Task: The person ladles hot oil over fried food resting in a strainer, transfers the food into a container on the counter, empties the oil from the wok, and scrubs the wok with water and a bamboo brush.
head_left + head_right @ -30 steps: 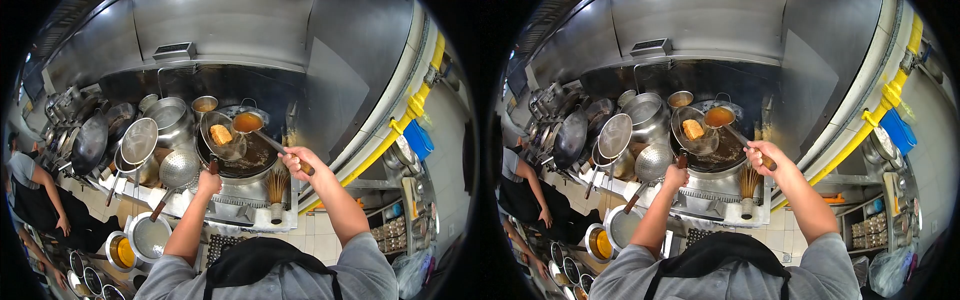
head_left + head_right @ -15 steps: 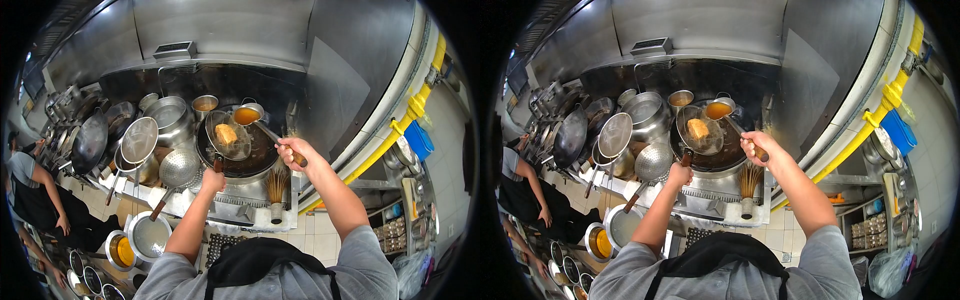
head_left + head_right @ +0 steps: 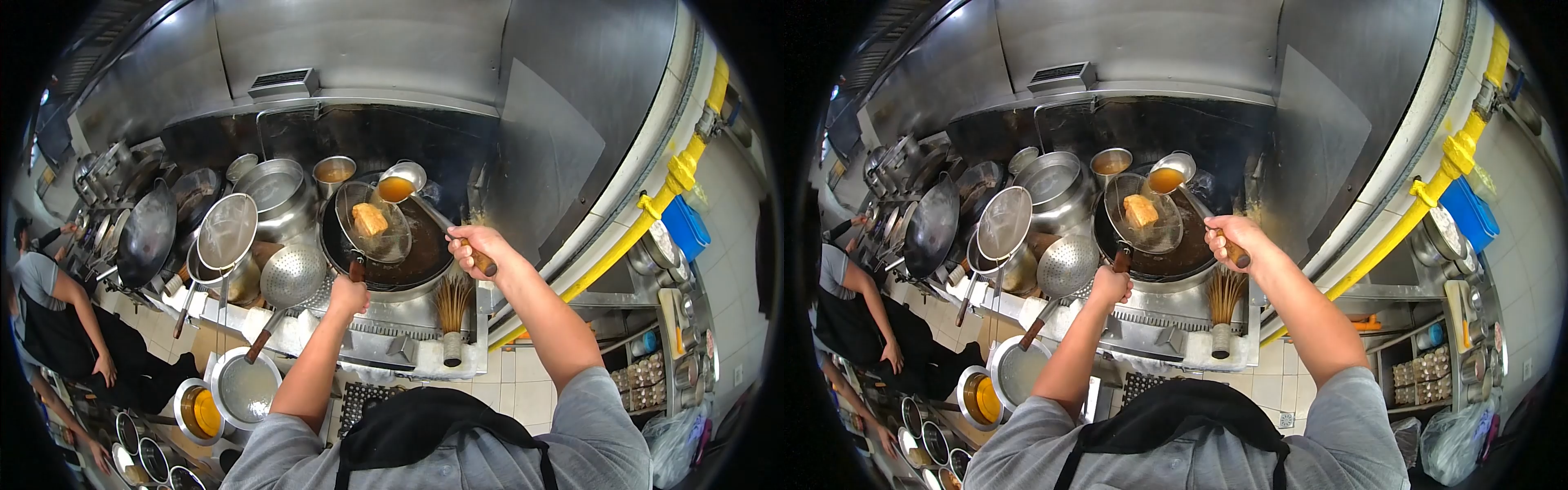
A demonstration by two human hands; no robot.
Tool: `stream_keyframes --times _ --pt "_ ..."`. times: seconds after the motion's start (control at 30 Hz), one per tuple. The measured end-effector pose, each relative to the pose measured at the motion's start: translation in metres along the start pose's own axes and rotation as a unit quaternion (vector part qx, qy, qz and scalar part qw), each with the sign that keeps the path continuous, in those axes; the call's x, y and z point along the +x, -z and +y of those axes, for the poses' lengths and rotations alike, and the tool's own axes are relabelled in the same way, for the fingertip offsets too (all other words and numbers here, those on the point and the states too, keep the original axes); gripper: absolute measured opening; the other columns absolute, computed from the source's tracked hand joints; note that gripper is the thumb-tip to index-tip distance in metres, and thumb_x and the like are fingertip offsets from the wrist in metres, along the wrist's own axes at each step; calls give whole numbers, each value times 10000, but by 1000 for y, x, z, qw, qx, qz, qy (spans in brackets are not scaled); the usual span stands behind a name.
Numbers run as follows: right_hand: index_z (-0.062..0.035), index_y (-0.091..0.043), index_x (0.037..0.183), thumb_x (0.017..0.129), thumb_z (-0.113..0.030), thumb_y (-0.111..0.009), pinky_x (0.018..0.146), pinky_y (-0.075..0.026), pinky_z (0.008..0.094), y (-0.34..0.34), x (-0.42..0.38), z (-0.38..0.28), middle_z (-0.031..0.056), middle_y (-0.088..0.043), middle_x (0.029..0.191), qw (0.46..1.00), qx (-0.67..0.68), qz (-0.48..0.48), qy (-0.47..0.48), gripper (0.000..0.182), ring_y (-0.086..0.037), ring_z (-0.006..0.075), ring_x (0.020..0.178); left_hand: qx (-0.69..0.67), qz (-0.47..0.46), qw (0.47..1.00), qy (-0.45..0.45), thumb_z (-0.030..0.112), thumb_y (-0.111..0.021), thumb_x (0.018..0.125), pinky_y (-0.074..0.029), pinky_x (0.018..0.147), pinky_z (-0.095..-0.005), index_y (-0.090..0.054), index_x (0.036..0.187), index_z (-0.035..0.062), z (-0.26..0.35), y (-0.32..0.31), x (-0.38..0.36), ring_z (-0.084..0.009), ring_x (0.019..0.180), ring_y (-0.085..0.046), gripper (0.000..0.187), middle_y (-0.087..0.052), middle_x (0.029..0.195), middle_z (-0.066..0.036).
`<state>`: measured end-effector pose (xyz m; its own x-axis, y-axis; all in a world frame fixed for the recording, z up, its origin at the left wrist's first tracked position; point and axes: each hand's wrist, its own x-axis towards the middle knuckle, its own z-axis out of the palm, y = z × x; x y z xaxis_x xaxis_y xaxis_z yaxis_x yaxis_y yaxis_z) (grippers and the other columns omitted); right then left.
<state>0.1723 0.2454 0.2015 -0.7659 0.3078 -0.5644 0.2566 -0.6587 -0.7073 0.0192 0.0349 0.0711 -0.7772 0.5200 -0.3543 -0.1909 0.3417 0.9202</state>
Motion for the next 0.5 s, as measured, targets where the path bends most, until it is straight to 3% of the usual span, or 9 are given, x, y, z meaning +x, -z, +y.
stream_keyframes --times 0.17,0.33,0.37,0.47,0.5 --pt "-72 -431 839 923 -166 -515 324 -308 198 -4 -3 6 -10 -472 601 998 -53 23 24 151 -380 44 397 -11 16 1000 -10 5 -484 777 -408 349 -311 -532 707 -40 0 1 3 -178 428 -537 96 -551 574 -95" --pt "-35 -483 901 905 -156 -559 333 -340 242 1 0 18 25 -504 614 973 -207 61 84 142 -416 75 408 -13 -5 1000 12 5 -495 791 -398 366 -288 -511 746 4 2 5 2 -135 440 -502 47 -539 605 -58" --pt "2 -507 1020 906 -161 -561 336 -353 262 4 3 19 25 -503 616 965 -233 74 93 207 -426 86 408 -26 -9 1000 12 9 -496 793 -396 366 -288 -512 748 6 -1 6 3 -134 441 -501 48 -541 609 -58" --pt "20 -524 984 867 -101 -602 333 -367 294 17 19 24 43 -504 599 937 -310 90 131 186 -446 110 390 -37 -5 999 17 17 -497 797 -392 367 -288 -512 750 9 -2 11 -1 -135 441 -500 50 -544 617 -59" --pt "40 -564 934 865 -138 -576 453 -476 366 25 28 29 119 -581 674 909 -370 123 146 191 -558 229 484 -34 0 999 21 21 -497 798 -390 368 -288 -512 749 9 -1 13 -5 -137 441 -499 53 -546 621 -61"
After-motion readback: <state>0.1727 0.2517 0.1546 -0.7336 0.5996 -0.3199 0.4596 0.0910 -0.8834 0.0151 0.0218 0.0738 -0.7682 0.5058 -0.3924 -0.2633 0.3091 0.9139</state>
